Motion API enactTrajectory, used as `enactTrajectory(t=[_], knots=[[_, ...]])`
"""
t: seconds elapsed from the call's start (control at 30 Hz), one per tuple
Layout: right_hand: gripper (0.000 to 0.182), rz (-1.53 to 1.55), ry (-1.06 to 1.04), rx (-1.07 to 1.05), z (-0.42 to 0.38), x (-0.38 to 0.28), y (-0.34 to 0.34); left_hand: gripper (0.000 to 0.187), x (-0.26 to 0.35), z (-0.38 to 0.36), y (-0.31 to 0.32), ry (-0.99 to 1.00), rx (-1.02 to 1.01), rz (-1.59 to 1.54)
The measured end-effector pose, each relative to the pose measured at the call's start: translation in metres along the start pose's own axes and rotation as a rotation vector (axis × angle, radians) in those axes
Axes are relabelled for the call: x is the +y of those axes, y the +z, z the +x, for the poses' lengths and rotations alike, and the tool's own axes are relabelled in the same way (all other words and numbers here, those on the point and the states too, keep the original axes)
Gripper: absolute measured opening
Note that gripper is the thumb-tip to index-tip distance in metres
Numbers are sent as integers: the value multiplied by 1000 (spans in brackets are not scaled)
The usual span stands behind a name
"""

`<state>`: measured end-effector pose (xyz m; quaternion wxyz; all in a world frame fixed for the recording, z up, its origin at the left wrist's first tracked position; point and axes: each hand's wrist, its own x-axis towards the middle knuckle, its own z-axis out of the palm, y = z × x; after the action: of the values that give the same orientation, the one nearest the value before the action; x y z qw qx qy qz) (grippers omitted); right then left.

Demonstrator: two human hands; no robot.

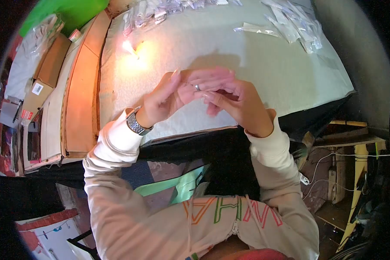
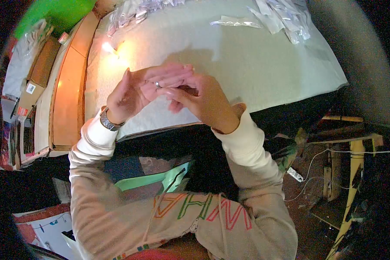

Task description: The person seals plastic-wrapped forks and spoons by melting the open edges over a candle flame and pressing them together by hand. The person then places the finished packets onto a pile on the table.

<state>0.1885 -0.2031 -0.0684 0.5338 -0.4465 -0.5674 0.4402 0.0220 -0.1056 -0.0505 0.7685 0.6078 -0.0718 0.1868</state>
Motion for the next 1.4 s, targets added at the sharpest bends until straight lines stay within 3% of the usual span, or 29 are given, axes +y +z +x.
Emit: enactTrajectory(t=[0.13,0.23,0.43,0.47,0.53,0.67,0.7,0.8,0.87,0.93,1.13,1.2,1.27,1.33,1.4], knots=[[15,43,81,41,-14,4,5,83,2,0,0,-59,15,84],[9,-36,160,61,-31,-7,10,81,1,1,-5,-40,6,133],[6,-198,111,40,-84,-28,7,61,4,3,-11,-28,110,389],[6,-337,-85,7,-89,-21,9,53,3,3,-12,10,132,391],[9,-409,-39,-69,-99,-8,18,38,-1,3,-12,85,170,399],[21,-687,-60,-131,-107,19,38,28,-2,2,-10,89,286,557],[24,-869,-169,-186,-106,18,39,26,-1,2,-9,106,291,660],[22,-758,-589,-110,-97,32,52,12,0,3,-6,192,296,1072],[21,-721,-715,-78,-92,26,57,3,-3,5,-6,273,299,1255],[23,-722,-620,-225,-97,7,47,7,-8,8,-6,359,315,1309],[20,-1143,-550,-120,-37,-37,-19,14,-8,7,-12,368,456,1197],[24,-1036,-493,50,3,-19,-56,13,-8,6,-16,343,399,1298],[32,-1212,-643,176,54,-2,-114,8,-9,3,-22,364,306,1503],[39,-1518,-612,406,89,24,-169,9,-10,4,-27,418,183,1812],[45,-1508,-210,290,106,33,-198,29,-10,9,-25,391,139,2051]])
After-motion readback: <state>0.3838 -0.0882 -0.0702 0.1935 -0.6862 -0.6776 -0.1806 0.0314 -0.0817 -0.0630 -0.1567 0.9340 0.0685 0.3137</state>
